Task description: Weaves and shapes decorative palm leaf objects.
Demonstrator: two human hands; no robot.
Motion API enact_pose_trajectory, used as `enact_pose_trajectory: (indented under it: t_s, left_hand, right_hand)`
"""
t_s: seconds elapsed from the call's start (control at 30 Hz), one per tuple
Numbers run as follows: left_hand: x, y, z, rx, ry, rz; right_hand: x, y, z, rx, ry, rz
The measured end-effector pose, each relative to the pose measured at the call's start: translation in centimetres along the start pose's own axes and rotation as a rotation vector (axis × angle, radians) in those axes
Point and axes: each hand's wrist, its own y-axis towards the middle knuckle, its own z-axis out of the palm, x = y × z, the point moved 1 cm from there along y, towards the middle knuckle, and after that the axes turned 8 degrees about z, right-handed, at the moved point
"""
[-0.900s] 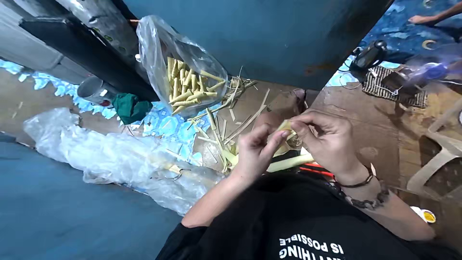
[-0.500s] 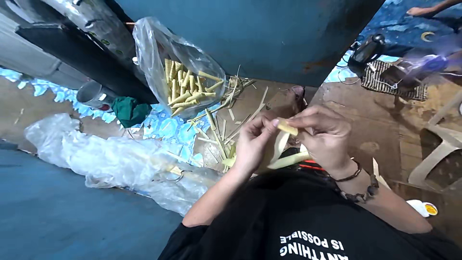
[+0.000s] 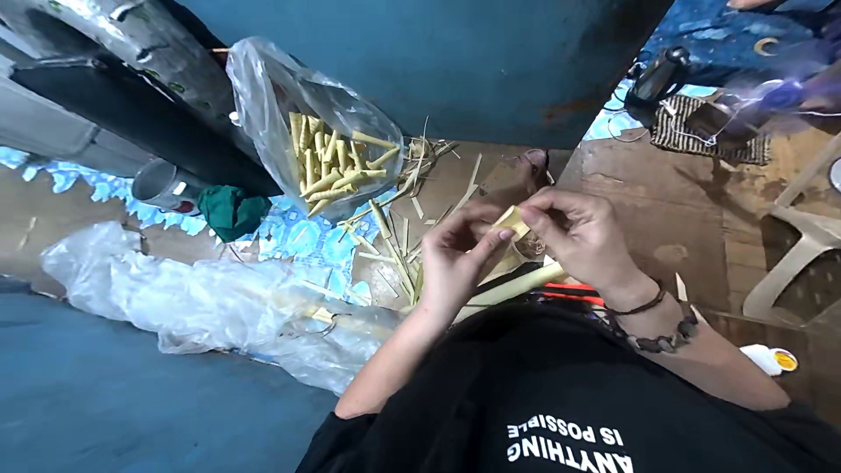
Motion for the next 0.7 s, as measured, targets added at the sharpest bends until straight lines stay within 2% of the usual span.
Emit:
enact_pose_trajectory:
  t_s: [0.07, 0.17, 0.27, 0.33, 0.4, 0.47, 0.53, 0.63, 0.7]
  left_hand:
    - [0.4, 0.1, 0.4, -0.023, 0.173, 0.158]
    - [2.0, -0.1, 1.3, 0.04, 0.555, 0.363]
    - [3.4, -0.6, 1.5, 0.153, 0.637, 0.349]
    - [3.7, -0.7, 1.6, 0.209, 0.582, 0.287]
    - [3.7, -0.4, 1.3, 0.178, 0.439, 0.166]
    - [3.6, 0.1, 0.7, 0.038, 0.256, -0.025]
    - [3.3, 0.6, 0.1, -0.004, 0.072, -0.188]
    - [1.9, 0.7, -0.1, -0.037, -0.06, -0.249]
    - [0.6, 0.5, -0.3, -0.023, -0.166, -0.237]
  right_hand:
    - [-0.7, -0.1, 0.2, 0.013, 0.204, 0.155]
    - [-1.5, 0.0, 0.4, -0.048, 0.151, 0.359]
    - [-2.0, 0.0, 0.0, -0.07, 0.142, 0.367]
    - [-2.1, 0.1, -0.2, -0.104, 0.139, 0.336]
    - [-1.8, 0.1, 0.0, -0.126, 0.128, 0.328]
    - [-1.4, 0.0, 0.4, -0.142, 0.069, 0.244]
    - [-1.1, -0.4, 0.9, -0.155, -0.164, 0.004]
    - [-1.8, -0.9, 1.3, -0.179, -0.466, -0.483]
    - [-2.4, -1.0, 1.1, -0.113, -0.408, -0.588]
